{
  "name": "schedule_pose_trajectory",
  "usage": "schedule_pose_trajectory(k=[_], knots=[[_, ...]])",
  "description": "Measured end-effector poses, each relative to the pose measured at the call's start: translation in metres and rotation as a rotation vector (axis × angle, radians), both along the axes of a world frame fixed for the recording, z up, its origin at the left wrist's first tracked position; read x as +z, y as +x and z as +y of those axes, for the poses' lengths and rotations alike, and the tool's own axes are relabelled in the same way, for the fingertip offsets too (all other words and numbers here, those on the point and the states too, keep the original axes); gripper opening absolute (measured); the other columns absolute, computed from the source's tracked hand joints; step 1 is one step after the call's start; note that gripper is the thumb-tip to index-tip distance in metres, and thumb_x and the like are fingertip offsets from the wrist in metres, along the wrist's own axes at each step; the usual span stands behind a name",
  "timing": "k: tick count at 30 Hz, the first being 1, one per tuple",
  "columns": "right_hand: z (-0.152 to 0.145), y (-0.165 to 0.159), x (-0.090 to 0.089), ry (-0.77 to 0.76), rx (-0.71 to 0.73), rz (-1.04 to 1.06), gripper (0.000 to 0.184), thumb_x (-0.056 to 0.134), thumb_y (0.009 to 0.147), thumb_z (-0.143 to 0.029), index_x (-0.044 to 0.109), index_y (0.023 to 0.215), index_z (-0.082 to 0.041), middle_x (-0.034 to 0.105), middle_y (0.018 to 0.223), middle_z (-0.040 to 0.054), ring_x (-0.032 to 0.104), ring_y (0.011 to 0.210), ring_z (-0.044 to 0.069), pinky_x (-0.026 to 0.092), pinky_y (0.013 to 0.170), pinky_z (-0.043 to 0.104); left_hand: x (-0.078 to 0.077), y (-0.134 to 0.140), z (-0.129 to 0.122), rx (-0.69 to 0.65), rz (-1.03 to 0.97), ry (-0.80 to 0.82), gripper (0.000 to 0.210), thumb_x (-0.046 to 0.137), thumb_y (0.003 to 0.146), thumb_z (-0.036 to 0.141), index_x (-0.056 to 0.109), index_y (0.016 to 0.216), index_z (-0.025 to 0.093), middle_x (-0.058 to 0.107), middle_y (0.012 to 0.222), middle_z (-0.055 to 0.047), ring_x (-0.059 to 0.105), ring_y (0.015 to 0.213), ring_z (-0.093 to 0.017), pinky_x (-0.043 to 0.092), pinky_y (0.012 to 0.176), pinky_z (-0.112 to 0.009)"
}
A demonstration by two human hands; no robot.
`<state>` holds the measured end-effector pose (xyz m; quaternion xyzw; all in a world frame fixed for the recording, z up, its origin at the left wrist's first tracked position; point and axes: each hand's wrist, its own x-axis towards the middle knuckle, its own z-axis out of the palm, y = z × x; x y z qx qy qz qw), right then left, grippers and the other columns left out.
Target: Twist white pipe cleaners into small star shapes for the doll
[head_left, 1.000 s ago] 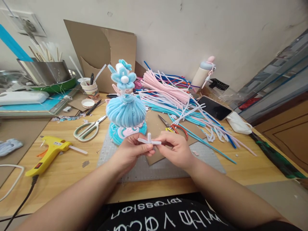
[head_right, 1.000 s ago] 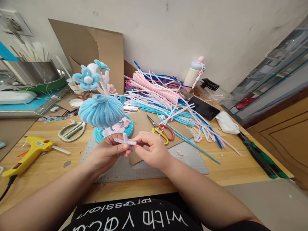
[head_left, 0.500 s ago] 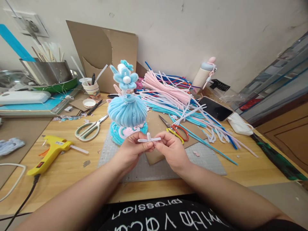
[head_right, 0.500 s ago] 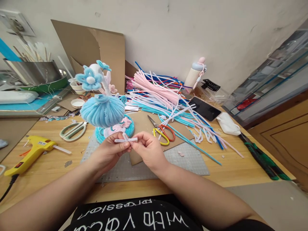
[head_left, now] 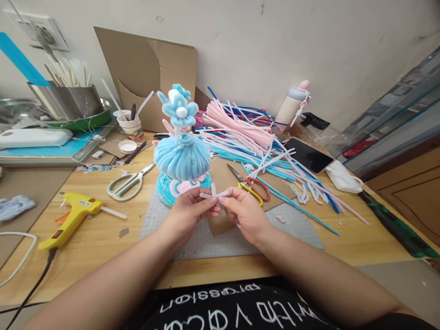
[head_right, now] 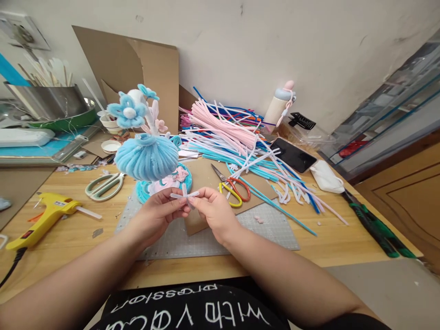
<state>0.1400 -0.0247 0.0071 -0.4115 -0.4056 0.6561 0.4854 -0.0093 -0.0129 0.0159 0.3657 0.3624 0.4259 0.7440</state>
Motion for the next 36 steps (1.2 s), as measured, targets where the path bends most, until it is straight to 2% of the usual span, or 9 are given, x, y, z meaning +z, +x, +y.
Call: schedule_pose_trajectory(k=[4,6,12,17,19,22,28,32,36], knots=[[0.0,-0.001,-0.001,0.111,-0.02,-0.028,0.019,0.068,0.071,-0.032,0.055,0.072,-0.018,0.058,0.057,-0.0045,0.043,0.045,0.006,0.027,0.043,0.02,0.0,0.0,0.0,0.01,0.014,0.014,0.021,0.076,0.066,0.022,0.062,0.078,0.013,0.068,0.063,-0.002,0.063,0.06,-0.011,0.052,0.059,-0.02],[-0.001,-0.003,-0.001,0.116,-0.04,-0.041,0.017,0.067,0.071,-0.031,0.056,0.071,-0.018,0.057,0.056,-0.0042,0.046,0.048,0.007,0.029,0.044,0.02,-0.001,0.001,-0.001,0.014,0.026,0.034,0.022,0.077,0.065,0.022,0.063,0.079,0.013,0.068,0.063,-0.002,0.064,0.06,-0.011,0.052,0.059,-0.021],[-0.004,-0.006,0.0,-0.041,-0.09,0.01,0.019,0.066,0.069,-0.033,0.054,0.068,-0.018,0.045,0.044,-0.0085,0.025,0.037,0.004,0.014,0.038,0.02,-0.005,0.004,-0.002,0.02,-0.045,0.01,0.021,0.077,0.065,0.02,0.061,0.077,0.013,0.068,0.062,-0.002,0.063,0.059,-0.011,0.051,0.06,-0.021],[-0.003,-0.004,0.003,0.035,-0.13,-0.04,0.017,0.067,0.068,-0.03,0.057,0.068,-0.017,0.05,0.048,-0.0072,0.031,0.039,0.004,0.021,0.04,0.02,-0.001,0.002,-0.001,-0.082,-0.156,-0.055,0.022,0.071,0.072,0.027,0.061,0.086,0.014,0.068,0.075,-0.004,0.065,0.07,-0.014,0.053,0.065,-0.025],[-0.002,-0.004,0.002,0.024,-0.121,-0.063,0.016,0.067,0.069,-0.03,0.057,0.067,-0.017,0.048,0.047,-0.0076,0.032,0.039,0.005,0.023,0.041,0.021,0.001,0.001,-0.001,-0.056,-0.136,-0.061,0.025,0.069,0.074,0.033,0.061,0.089,0.014,0.066,0.076,-0.004,0.063,0.07,-0.015,0.052,0.06,-0.024],[-0.001,-0.004,-0.001,-0.018,-0.083,-0.088,0.016,0.067,0.069,-0.03,0.056,0.065,-0.018,0.048,0.045,-0.0076,0.032,0.038,0.005,0.024,0.041,0.021,-0.001,0.001,0.0,-0.009,-0.028,-0.04,0.021,0.071,0.071,0.031,0.061,0.078,0.014,0.061,0.067,0.0,0.059,0.061,-0.011,0.046,0.054,-0.02],[-0.003,-0.008,-0.002,-0.057,-0.069,-0.073,0.016,0.065,0.068,-0.029,0.056,0.064,-0.017,0.061,0.054,-0.0023,0.031,0.037,0.004,0.017,0.038,0.02,-0.01,0.004,0.0,0.007,0.054,0.028,0.019,0.073,0.069,0.027,0.061,0.066,0.012,0.062,0.059,0.001,0.056,0.058,-0.009,0.043,0.061,-0.021],[-0.003,-0.009,-0.001,-0.123,-0.088,-0.041,0.017,0.066,0.066,-0.029,0.055,0.062,-0.016,0.06,0.052,-0.0027,0.027,0.035,0.002,0.013,0.037,0.019,-0.013,0.008,-0.001,0.035,-0.034,0.013,0.018,0.072,0.07,0.024,0.061,0.064,0.012,0.061,0.058,0.0,0.056,0.057,-0.008,0.043,0.059,-0.019],[-0.001,-0.007,-0.002,-0.14,-0.113,-0.034,0.019,0.067,0.066,-0.029,0.054,0.064,-0.016,0.056,0.048,-0.0048,0.026,0.034,0.002,0.013,0.037,0.018,-0.012,0.008,-0.001,0.05,-0.088,-0.095,0.017,0.074,0.069,0.024,0.061,0.071,0.012,0.062,0.064,0.0,0.058,0.059,-0.009,0.048,0.061,-0.02]])
